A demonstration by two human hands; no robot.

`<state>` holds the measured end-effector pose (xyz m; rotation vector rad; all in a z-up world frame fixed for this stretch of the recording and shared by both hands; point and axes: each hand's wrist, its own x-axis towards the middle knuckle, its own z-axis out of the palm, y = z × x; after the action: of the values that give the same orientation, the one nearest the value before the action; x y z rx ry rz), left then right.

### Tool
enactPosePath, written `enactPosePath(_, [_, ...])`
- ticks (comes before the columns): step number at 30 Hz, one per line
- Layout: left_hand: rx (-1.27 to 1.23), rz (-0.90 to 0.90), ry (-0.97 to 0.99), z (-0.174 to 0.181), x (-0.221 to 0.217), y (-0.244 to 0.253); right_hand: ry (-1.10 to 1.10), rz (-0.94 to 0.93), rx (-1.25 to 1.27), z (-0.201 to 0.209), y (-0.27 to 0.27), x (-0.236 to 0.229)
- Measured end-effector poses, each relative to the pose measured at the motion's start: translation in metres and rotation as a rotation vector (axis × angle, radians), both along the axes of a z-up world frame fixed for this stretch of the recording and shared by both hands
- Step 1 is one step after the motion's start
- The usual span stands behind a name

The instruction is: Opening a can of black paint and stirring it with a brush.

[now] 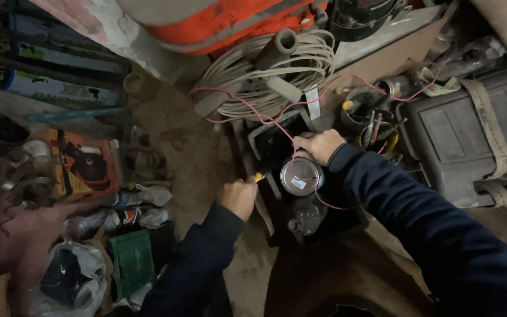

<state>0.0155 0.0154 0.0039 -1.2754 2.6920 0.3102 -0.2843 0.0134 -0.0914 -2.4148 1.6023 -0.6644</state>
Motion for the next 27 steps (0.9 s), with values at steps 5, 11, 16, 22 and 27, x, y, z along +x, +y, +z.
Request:
enactPosePath(5, [0.036, -0.025, -0.033, 0.017, 0.0, 0.004, -0.013, 0.019, -0.039, 0.0, 0.0, -0.001])
enactPosePath(11, [-0.025, -0.042, 0.023, 0.004, 0.016, 0.012, -0.047, 0.015, -0.067, -0.002, -0.003, -0.002])
enactPosePath(16, [-0.089, 0.042, 0.139, 0.043, 0.005, 0.024, -0.015, 0.04, -0.025, 0.001, -0.002, -0.002])
enactPosePath(22, [-0.14, 0.14, 0.248, 0.004, 0.0, 0.008, -0.017, 0.022, -0.039, -0.003, -0.002, -0.006])
enactPosePath(27, [-0.029, 0.422, 0.155, 0.011, 0.046, 0.049, 0.063, -0.013, 0.048, 0.001, 0.008, -0.02])
